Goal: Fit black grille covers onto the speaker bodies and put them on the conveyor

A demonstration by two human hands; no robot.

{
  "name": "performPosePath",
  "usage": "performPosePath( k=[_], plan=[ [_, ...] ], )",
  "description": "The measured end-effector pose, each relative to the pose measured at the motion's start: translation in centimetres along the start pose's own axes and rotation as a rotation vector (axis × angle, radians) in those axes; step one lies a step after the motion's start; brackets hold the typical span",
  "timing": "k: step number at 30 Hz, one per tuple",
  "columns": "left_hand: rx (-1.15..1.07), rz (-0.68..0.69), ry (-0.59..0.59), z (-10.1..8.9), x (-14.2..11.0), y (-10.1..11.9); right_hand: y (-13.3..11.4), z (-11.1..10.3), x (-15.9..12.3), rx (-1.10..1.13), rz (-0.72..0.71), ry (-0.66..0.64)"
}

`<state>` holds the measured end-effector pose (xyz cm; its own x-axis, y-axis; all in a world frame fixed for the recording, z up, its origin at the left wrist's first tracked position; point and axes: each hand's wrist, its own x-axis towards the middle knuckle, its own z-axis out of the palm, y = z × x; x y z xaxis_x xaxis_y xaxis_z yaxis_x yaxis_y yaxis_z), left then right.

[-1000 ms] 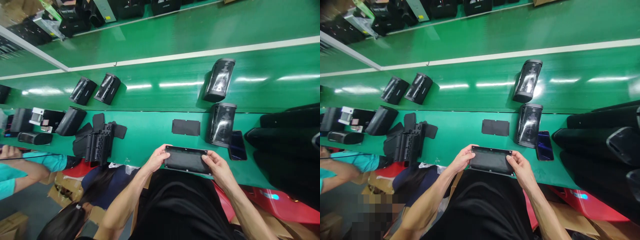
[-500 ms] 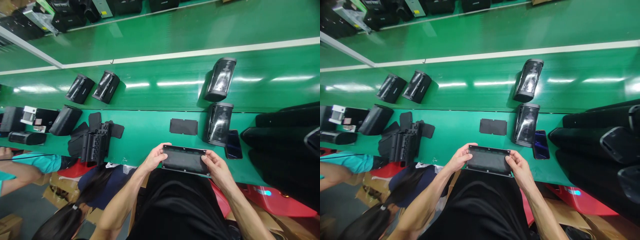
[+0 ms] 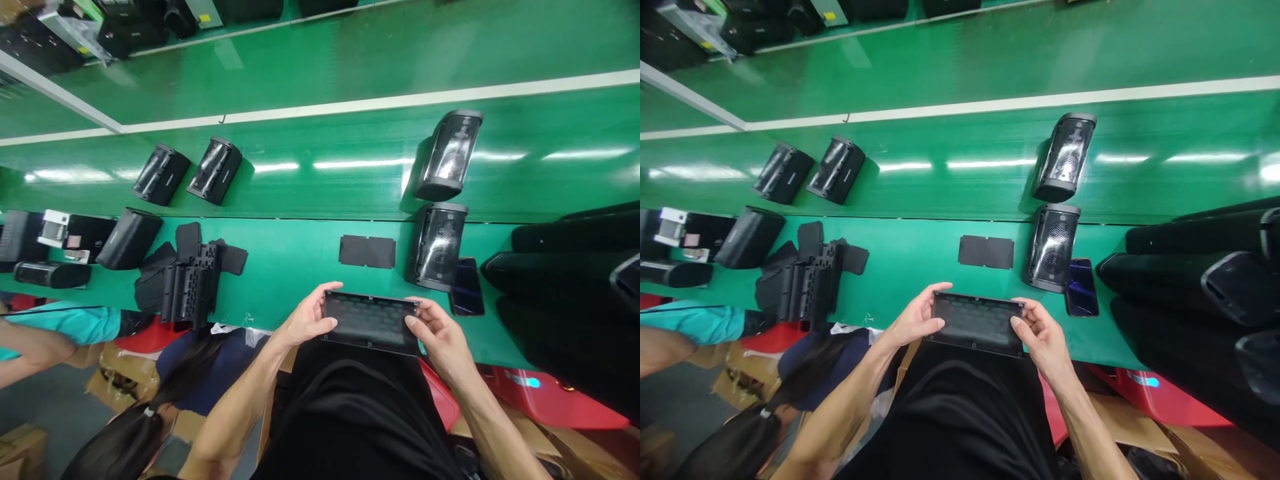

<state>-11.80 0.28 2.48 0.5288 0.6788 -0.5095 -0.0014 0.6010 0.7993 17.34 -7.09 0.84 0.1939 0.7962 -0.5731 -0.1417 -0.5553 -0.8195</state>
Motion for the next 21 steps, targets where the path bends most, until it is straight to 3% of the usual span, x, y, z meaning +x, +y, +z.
performPosePath(
  k=[8,21],
  plan=[
    [-0.025,0.014,-0.012,0.09,0.1,-0.07,0.18,-0.43,-0.05,-0.079,-0.039,-0.01],
    [-0.095,0.013,-0.058,-0.14,0.66,-0.75,-0.59,0.4,0.33,-0.028,-0.036,0.01]
  ],
)
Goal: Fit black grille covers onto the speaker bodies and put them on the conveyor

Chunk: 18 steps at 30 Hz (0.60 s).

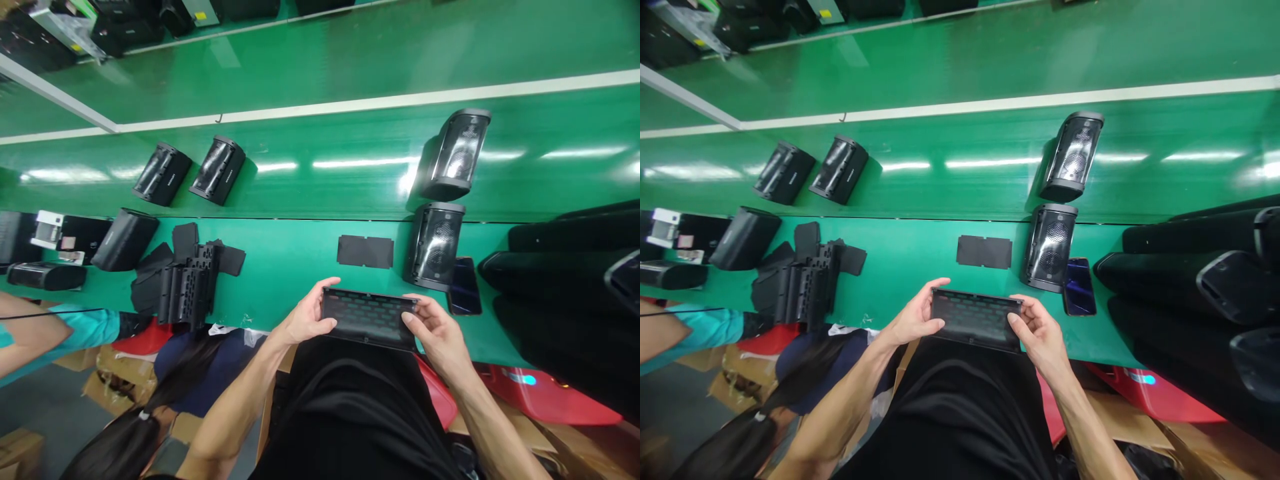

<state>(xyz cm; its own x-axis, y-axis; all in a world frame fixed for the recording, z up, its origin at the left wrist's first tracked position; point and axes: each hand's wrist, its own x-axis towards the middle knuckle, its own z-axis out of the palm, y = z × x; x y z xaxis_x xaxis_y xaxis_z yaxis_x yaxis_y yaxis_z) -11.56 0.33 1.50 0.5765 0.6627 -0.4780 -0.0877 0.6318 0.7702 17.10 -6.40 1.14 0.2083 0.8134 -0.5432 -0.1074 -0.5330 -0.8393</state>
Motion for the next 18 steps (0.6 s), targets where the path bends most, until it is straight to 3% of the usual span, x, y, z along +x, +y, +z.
performPosePath(
  k=[11,18],
  plan=[
    [0.153,-0.063,0.099,-0.2,0.4,0.5,2.0,-0.2,0.7,0.187,0.107,0.011],
    [0.004,-0.085,0.061,-0.1,1.0,-0.2,1.6,0.3,1.0,0.274,0.192,0.037]
  ],
)
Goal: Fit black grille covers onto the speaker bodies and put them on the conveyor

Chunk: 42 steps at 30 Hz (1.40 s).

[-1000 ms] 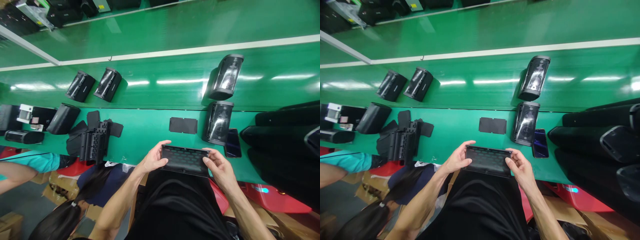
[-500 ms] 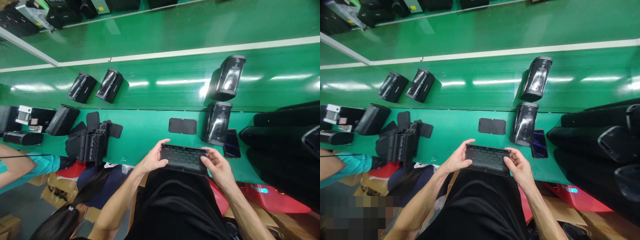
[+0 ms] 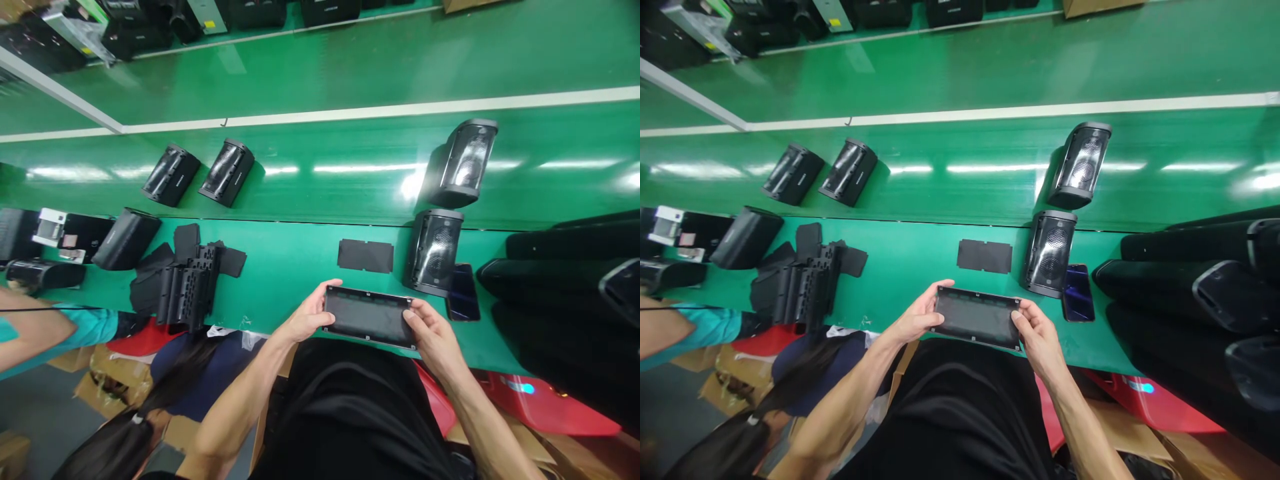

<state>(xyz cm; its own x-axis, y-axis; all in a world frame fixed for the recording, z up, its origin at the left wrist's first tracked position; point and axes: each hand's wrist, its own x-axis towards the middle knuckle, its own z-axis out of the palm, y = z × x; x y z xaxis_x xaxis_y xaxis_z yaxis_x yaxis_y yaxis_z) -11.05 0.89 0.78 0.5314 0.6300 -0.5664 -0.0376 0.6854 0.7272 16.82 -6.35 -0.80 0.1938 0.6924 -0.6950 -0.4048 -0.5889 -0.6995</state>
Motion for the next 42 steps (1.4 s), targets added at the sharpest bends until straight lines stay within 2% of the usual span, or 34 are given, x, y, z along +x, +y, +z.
performPosePath(
  k=[12,15,18,21,24,27,30,32,34,35,37,38,39,42],
  plan=[
    [-0.019,0.008,-0.006,0.2,0.2,0.0,-0.7,0.2,-0.2,-0.047,-0.026,0.016],
    [-0.024,0.0,0.004,0.3,0.4,0.0,-0.8,0.3,-0.3,-0.027,0.006,0.009],
    [-0.136,0.0,0.006,0.3,0.5,0.0,-0.9,0.4,-0.4,0.012,0.063,-0.003],
    [-0.332,0.02,-0.053,0.1,0.7,-0.5,-1.5,0.6,-0.4,0.056,0.06,0.02],
    [-0.488,0.135,-0.119,0.3,1.2,-1.4,-3.0,1.5,-0.5,0.143,0.013,0.074],
    [-0.517,0.294,-0.183,1.2,2.8,-2.3,-4.5,3.4,-0.7,0.196,-0.058,0.081],
    [-0.462,0.296,-0.238,2.8,5.0,-1.9,-5.3,5.3,-0.5,0.205,-0.121,0.002],
    [-0.471,0.289,-0.227,3.6,6.2,-1.1,-5.9,5.6,0.2,0.171,-0.125,-0.081],
    [-0.499,0.308,-0.203,3.6,6.9,-0.4,-7.7,4.6,1.9,0.053,-0.159,-0.129],
    [-0.514,0.322,-0.193,3.3,7.2,-0.2,-9.2,3.7,3.3,-0.054,-0.216,-0.091],
    [-0.538,0.333,-0.189,2.1,7.4,-0.2,-13.5,1.4,7.2,-0.302,-0.388,0.103],
    [-0.553,0.334,-0.19,1.3,7.4,-0.5,-16.0,0.2,9.7,-0.429,-0.478,0.329],
    [-0.572,0.332,-0.189,0.4,7.3,-0.7,-18.5,-0.8,12.3,-0.472,-0.51,0.453],
    [-0.646,0.319,-0.178,-1.8,6.6,-1.5,-24.3,-2.9,19.7,-0.561,-0.5,0.596]
  ],
)
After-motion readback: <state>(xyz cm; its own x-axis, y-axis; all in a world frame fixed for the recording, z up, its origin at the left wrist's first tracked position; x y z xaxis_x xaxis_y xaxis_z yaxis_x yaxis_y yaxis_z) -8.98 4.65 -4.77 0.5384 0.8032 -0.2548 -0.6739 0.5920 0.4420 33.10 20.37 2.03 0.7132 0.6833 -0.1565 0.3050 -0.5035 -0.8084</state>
